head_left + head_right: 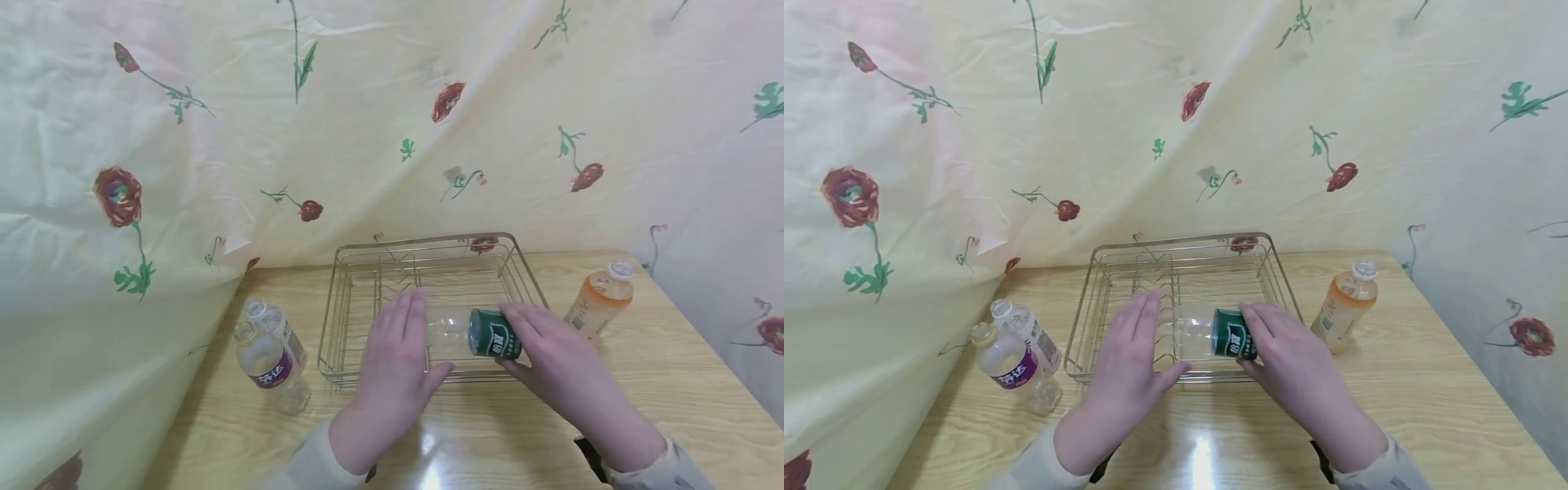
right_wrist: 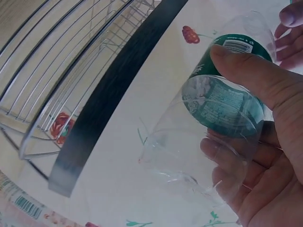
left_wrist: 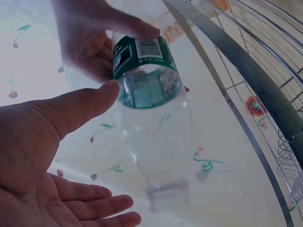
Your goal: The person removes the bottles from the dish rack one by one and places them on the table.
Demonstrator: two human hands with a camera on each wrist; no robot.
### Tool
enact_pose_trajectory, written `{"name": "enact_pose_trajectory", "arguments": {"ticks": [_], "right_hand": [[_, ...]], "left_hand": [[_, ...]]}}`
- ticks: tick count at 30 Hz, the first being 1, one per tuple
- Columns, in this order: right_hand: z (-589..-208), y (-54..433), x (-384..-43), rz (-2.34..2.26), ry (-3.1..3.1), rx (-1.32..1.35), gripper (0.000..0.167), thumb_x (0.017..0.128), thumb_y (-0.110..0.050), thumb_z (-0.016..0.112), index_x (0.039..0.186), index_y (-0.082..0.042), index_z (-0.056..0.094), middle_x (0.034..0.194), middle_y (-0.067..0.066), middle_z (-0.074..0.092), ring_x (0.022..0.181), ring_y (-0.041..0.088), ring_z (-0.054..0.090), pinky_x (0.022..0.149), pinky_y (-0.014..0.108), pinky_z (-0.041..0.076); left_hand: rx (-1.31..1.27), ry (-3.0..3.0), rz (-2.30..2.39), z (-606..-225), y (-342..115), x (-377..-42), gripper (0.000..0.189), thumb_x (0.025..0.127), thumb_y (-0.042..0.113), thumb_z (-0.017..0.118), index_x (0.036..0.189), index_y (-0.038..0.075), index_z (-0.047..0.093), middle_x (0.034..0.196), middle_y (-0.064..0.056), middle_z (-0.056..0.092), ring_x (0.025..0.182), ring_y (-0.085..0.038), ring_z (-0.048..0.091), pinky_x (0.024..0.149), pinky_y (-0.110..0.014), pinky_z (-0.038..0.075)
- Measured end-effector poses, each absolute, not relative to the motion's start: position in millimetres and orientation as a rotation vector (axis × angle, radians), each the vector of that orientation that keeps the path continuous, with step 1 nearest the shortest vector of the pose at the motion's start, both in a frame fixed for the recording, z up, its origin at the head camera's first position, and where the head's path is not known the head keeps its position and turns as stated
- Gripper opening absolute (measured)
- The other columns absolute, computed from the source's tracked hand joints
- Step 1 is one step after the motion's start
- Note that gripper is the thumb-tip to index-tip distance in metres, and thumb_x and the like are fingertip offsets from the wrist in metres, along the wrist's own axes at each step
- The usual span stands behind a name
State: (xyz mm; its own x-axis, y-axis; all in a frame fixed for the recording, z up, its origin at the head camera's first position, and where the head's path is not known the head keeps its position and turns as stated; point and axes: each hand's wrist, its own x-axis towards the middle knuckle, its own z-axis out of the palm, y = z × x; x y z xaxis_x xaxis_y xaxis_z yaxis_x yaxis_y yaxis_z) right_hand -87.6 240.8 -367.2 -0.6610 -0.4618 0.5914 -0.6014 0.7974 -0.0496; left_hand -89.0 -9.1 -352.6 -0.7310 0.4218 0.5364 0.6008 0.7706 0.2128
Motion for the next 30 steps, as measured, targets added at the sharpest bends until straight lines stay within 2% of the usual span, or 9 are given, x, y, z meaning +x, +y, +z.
{"name": "enact_pose_trajectory", "arguments": {"ticks": [5,6,8,10,12,14,21,30], "right_hand": [[-370,250,-86,0.334,-2.384,0.743,0.081,0.059,-0.016,0.097,0.128,0.007,0.060,0.119,0.023,0.065,0.100,0.039,0.066,0.080,0.055,0.059],[-371,252,-86,0.340,-2.375,0.736,0.078,0.061,-0.019,0.094,0.127,0.007,0.061,0.119,0.023,0.065,0.100,0.039,0.066,0.079,0.055,0.059],[-373,255,-85,0.361,-2.363,0.721,0.071,0.074,-0.032,0.087,0.128,0.006,0.060,0.119,0.022,0.065,0.099,0.040,0.065,0.077,0.056,0.059],[-374,257,-84,0.387,-2.357,0.702,0.071,0.087,-0.050,0.074,0.129,0.006,0.059,0.119,0.023,0.064,0.099,0.040,0.065,0.076,0.056,0.059],[-375,258,-83,0.407,-2.352,0.671,0.075,0.096,-0.063,0.054,0.131,0.004,0.058,0.118,0.022,0.064,0.098,0.038,0.065,0.072,0.055,0.060],[-375,259,-82,0.424,-2.347,0.640,0.081,0.098,-0.069,0.040,0.132,0.003,0.058,0.119,0.021,0.064,0.098,0.036,0.065,0.070,0.055,0.060],[-376,264,-78,0.475,-2.331,0.584,0.081,0.097,-0.071,0.042,0.132,0.001,0.057,0.121,0.021,0.065,0.096,0.036,0.066,0.064,0.056,0.060],[-379,272,-75,0.506,-2.324,0.517,0.082,0.095,-0.072,0.045,0.132,0.000,0.057,0.109,0.016,0.068,0.090,0.031,0.067,0.064,0.051,0.059]], "left_hand": [[-0.729,-2.495,-0.623,-354,-17,-88,0.110,0.071,0.038,0.093,0.153,-0.005,0.033,0.151,-0.019,0.043,0.140,-0.033,0.040,0.120,-0.041,0.024],[-0.721,-2.498,-0.643,-354,-19,-87,0.109,0.072,0.037,0.093,0.153,-0.005,0.034,0.151,-0.019,0.043,0.140,-0.032,0.040,0.119,-0.040,0.024],[-0.715,-2.494,-0.690,-354,-22,-87,0.106,0.072,0.035,0.092,0.153,-0.004,0.034,0.151,-0.018,0.044,0.141,-0.032,0.039,0.119,-0.040,0.025],[-0.705,-2.482,-0.738,-355,-25,-87,0.104,0.072,0.032,0.093,0.152,-0.003,0.036,0.150,-0.018,0.044,0.140,-0.032,0.040,0.119,-0.039,0.026],[-0.699,-2.464,-0.773,-356,-28,-87,0.103,0.071,0.030,0.094,0.151,-0.004,0.037,0.149,-0.019,0.046,0.139,-0.032,0.041,0.118,-0.038,0.029],[-0.696,-2.448,-0.800,-359,-31,-87,0.102,0.071,0.028,0.094,0.150,-0.005,0.039,0.147,-0.020,0.047,0.138,-0.033,0.042,0.117,-0.039,0.030],[-0.662,-2.451,-0.865,-366,-42,-87,0.100,0.071,0.029,0.093,0.149,-0.004,0.040,0.148,-0.019,0.047,0.138,-0.032,0.042,0.116,-0.040,0.032],[-0.525,-2.480,-0.934,-374,-61,-87,0.105,0.068,0.034,0.095,0.149,-0.002,0.040,0.148,-0.019,0.046,0.137,-0.035,0.043,0.114,-0.046,0.036]]}}
